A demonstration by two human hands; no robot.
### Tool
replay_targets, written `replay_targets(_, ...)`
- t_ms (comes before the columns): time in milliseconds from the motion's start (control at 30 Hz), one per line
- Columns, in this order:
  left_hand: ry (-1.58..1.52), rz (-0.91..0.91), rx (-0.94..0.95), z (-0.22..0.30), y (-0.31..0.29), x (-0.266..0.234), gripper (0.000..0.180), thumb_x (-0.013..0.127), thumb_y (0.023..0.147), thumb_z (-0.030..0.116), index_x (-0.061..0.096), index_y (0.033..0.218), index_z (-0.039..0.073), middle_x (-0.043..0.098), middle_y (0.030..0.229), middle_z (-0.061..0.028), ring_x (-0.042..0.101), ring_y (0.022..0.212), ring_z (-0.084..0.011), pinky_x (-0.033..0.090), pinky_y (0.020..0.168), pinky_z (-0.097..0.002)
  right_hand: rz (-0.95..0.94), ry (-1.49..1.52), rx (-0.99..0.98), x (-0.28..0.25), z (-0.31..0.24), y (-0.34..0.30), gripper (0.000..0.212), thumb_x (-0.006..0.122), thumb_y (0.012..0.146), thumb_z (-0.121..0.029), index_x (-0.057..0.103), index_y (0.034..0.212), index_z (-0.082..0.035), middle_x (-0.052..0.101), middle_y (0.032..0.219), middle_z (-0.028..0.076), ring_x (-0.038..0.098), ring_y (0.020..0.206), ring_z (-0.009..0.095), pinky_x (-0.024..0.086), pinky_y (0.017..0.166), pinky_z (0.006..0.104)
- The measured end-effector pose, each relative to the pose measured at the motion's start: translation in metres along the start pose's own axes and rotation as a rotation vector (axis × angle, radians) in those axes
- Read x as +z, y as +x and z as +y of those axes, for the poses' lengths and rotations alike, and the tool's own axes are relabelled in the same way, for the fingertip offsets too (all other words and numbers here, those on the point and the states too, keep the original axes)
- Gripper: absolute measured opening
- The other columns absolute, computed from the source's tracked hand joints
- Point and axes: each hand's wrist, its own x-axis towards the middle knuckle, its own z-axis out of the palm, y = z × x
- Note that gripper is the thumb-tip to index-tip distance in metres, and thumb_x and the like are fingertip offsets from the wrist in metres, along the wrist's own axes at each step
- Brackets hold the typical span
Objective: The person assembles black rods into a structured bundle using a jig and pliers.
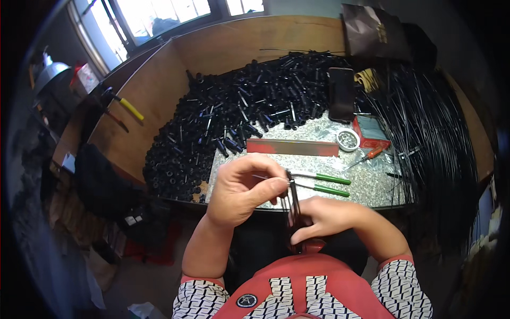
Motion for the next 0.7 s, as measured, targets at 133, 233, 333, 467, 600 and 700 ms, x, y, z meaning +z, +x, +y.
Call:
replay_targets(133,0.002,-0.077,-0.083,0.009,0.007,0.013,0.006,0.067,0.082,-0.005,0.064,0.086,-0.003,0.062,0.084,-0.0076,0.06,0.074,-0.0109,0.048,0.062,-0.0217,0.305,0.203,-0.245,-0.037,-0.032,-0.007,0.025,0.078,0.077,-0.022,0.064,0.084,-0.003,0.059,0.072,0.002,0.052,0.065,0.009,0.042,0.057,0.0276)
replay_targets(233,0.071,-0.068,-0.043,0.005,0.005,0.013,0.005,0.068,0.083,-0.003,0.064,0.086,-0.001,0.062,0.082,-0.0033,0.059,0.075,-0.0069,0.047,0.064,-0.0209,0.379,0.218,-0.308,-0.031,-0.045,0.001,0.013,0.076,0.077,-0.008,0.065,0.076,-0.002,0.065,0.075,0.002,0.058,0.07,0.008,0.045,0.063,0.0246)
replay_targets(333,0.105,0.088,-0.031,-0.001,0.003,0.013,0.005,0.069,0.084,-0.001,0.064,0.086,-0.001,0.063,0.082,-0.0019,0.059,0.075,-0.0053,0.048,0.065,-0.0201,0.647,0.257,-0.279,-0.016,-0.037,0.009,0.011,0.075,0.077,-0.007,0.065,0.076,-0.001,0.065,0.074,0.002,0.058,0.07,0.009,0.045,0.064,0.0241)
replay_targets(467,0.352,0.186,0.043,-0.006,0.007,0.012,0.009,0.069,0.085,0.002,0.063,0.09,-0.003,0.064,0.082,-0.0018,0.061,0.073,-0.0053,0.051,0.063,-0.019,0.75,0.537,-0.264,-0.005,-0.037,0.021,0.008,0.068,0.085,-0.005,0.063,0.087,0.001,0.067,0.08,0.007,0.064,0.076,0.013,0.052,0.072,0.0263)
replay_targets(600,0.133,0.188,-0.085,-0.007,0.005,0.005,0.009,0.067,0.086,0.001,0.062,0.093,-0.003,0.065,0.084,-0.0038,0.061,0.074,-0.0062,0.051,0.065,-0.0198,0.606,0.65,-0.288,-0.008,-0.03,0.026,0.008,0.065,0.087,-0.005,0.061,0.09,0.002,0.067,0.08,0.01,0.066,0.077,0.016,0.055,0.073,0.0294)
replay_targets(700,0.176,0.453,0.106,-0.018,-0.004,-0.015,0.007,0.062,0.088,0.0,0.063,0.095,-0.002,0.066,0.087,-0.0076,0.062,0.079,-0.0093,0.051,0.067,-0.0216,0.673,0.639,-0.208,-0.011,-0.028,0.027,0.009,0.062,0.089,-0.006,0.059,0.085,0.001,0.068,0.078,0.012,0.066,0.07,0.017,0.055,0.067,0.0283)
